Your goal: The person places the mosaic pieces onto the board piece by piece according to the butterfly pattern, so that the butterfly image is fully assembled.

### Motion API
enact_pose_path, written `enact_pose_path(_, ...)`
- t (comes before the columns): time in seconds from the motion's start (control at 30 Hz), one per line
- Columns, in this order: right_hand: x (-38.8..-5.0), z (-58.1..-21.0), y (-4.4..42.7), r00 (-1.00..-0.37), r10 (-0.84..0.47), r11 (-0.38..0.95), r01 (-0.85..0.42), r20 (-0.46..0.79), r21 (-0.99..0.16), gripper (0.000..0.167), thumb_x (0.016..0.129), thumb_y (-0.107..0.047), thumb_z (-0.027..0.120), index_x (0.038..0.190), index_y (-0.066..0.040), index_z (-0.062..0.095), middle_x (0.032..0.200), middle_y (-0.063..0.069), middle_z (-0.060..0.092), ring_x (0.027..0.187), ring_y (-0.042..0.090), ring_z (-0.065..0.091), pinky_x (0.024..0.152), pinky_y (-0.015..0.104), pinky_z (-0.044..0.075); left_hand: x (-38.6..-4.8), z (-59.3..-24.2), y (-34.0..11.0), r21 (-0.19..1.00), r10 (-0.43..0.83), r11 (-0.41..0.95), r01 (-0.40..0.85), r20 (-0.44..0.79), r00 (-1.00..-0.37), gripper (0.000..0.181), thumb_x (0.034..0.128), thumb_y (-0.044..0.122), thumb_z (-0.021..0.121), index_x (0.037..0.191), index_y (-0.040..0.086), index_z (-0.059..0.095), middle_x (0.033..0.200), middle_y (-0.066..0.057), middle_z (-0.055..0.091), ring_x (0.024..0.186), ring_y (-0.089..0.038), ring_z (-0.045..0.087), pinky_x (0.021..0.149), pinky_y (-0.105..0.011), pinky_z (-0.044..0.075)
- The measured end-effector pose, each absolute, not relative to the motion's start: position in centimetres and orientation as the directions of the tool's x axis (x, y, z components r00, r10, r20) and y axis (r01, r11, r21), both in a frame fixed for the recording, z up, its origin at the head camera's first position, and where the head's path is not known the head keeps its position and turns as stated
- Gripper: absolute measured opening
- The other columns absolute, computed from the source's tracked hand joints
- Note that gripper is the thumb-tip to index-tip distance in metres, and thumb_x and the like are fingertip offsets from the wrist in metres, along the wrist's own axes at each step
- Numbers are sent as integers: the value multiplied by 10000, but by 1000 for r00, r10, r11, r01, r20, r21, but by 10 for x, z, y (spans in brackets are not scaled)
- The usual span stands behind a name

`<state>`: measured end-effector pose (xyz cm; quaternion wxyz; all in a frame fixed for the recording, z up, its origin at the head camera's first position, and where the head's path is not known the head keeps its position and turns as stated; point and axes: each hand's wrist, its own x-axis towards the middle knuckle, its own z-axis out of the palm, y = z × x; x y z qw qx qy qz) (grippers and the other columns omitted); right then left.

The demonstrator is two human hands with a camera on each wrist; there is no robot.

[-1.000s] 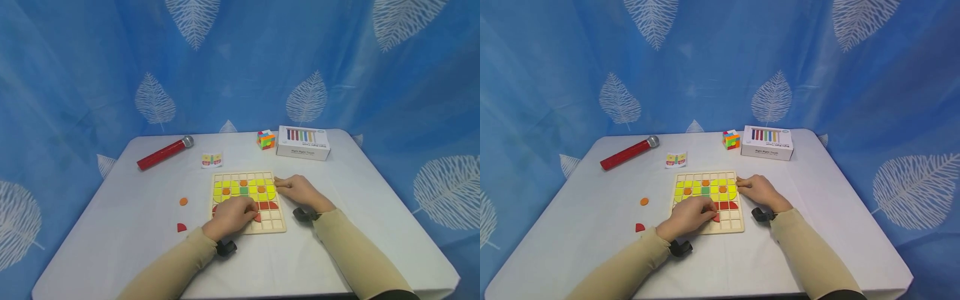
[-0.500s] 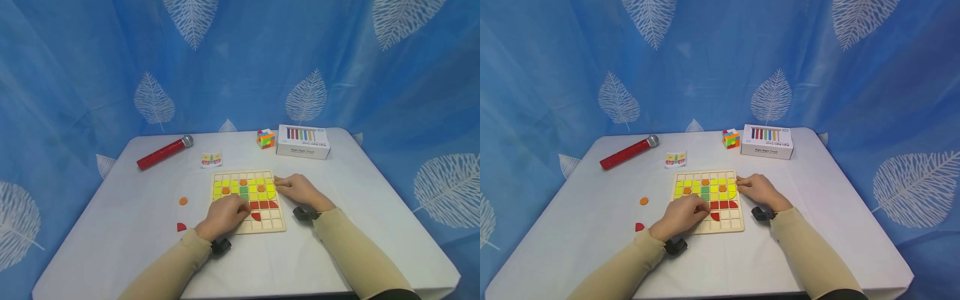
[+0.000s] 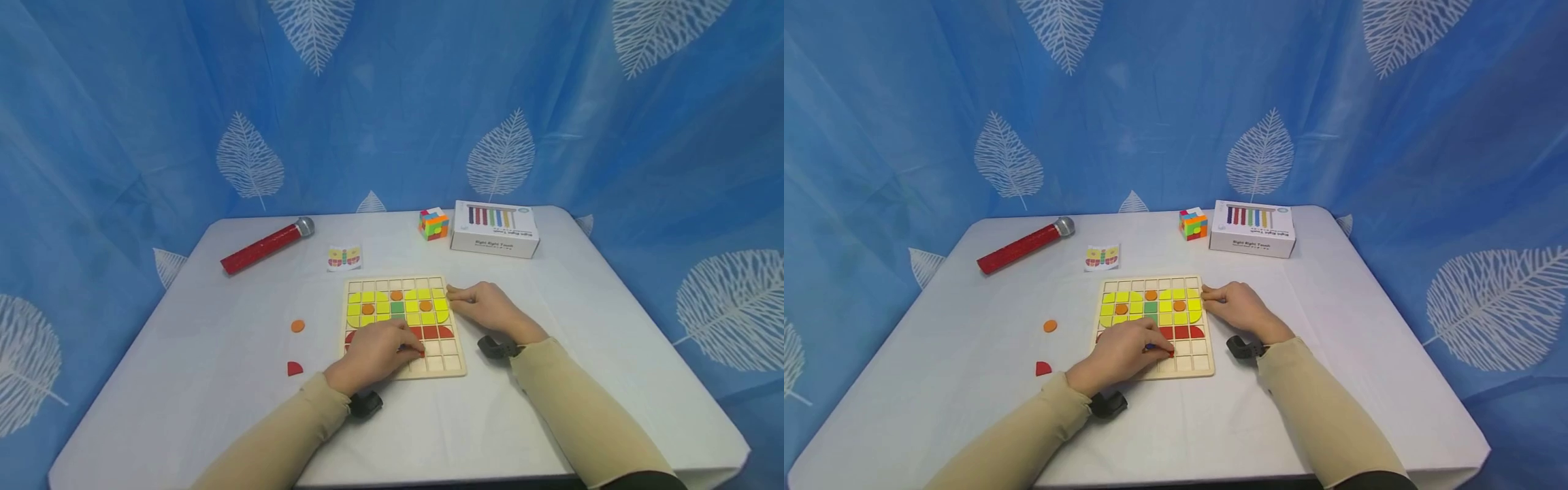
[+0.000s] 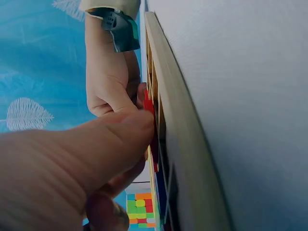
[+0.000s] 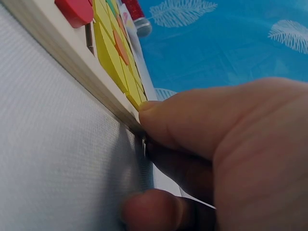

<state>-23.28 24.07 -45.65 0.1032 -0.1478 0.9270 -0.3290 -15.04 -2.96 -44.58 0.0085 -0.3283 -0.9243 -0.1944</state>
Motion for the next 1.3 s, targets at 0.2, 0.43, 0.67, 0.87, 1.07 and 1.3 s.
enact_pose_path(0.2, -233, -456, 242, -936, -341, 744, -211, -88, -634, 356, 991, -340, 662, 1307, -183, 705, 1465, -10, 584, 1417, 329, 496, 1151, 537, 393, -152, -445, -28, 322, 583, 732, 601, 162, -796, 107, 905, 284, 809, 1009, 303, 828, 899, 136, 648, 754, -24, 543, 588, -163, 418)
enact_pose_path(0.43, -232, -456, 242, -938, -332, 751, -199, -101, -630, 359, 995, -348, 654, 1312, -187, 703, 1469, -20, 581, 1423, 328, 490, 1158, 547, 381, -152, -446, -27, 359, 541, 750, 555, 150, -828, 102, 910, 319, 800, 1010, 319, 822, 880, 166, 639, 726, -11, 528, 589, -180, 419)
enact_pose_path(0.67, -231, -460, 240, -939, -320, 747, -171, -122, -642, 363, 992, -373, 660, 1318, -221, 702, 1479, -45, 577, 1436, 322, 481, 1163, 550, 376, -159, -420, -90, 510, 193, 826, 240, 145, -970, 193, 918, 298, 786, 1096, 227, 811, 1047, 44, 733, 918, -169, 634, 776, -340, 525)
enact_pose_path(0.87, -230, -456, 242, -940, -317, 759, -174, -122, -627, 371, 996, -371, 653, 1330, -213, 693, 1483, -37, 573, 1440, 335, 473, 1161, 563, 372, -170, -410, -181, 520, -131, 844, -133, -41, -991, 387, 948, 279, 740, 1289, 104, 686, 1228, -151, 682, 1058, -336, 606, 857, -482, 512)
enact_pose_path(1.07, -231, -456, 243, -941, -317, 767, -182, -116, -615, 373, 1000, -368, 645, 1335, -209, 688, 1486, -32, 573, 1433, 337, 481, 1156, 564, 377, -176, -422, -198, 459, -122, 861, -219, -230, -965, 492, 883, 354, 790, 1261, 68, 662, 1141, -148, 689, 981, -310, 614, 791, -440, 511)
enact_pose_path(1.3, -232, -458, 239, -944, -304, 771, -167, -124, -615, 384, 1000, -386, 645, 1348, -226, 677, 1491, -62, 565, 1439, 309, 479, 1164, 542, 376, -179, -428, -187, 435, -114, 877, -203, -222, -968, 265, 893, 269, 782, 1083, 88, 738, 935, -53, 706, 858, -237, 600, 740, -390, 479)
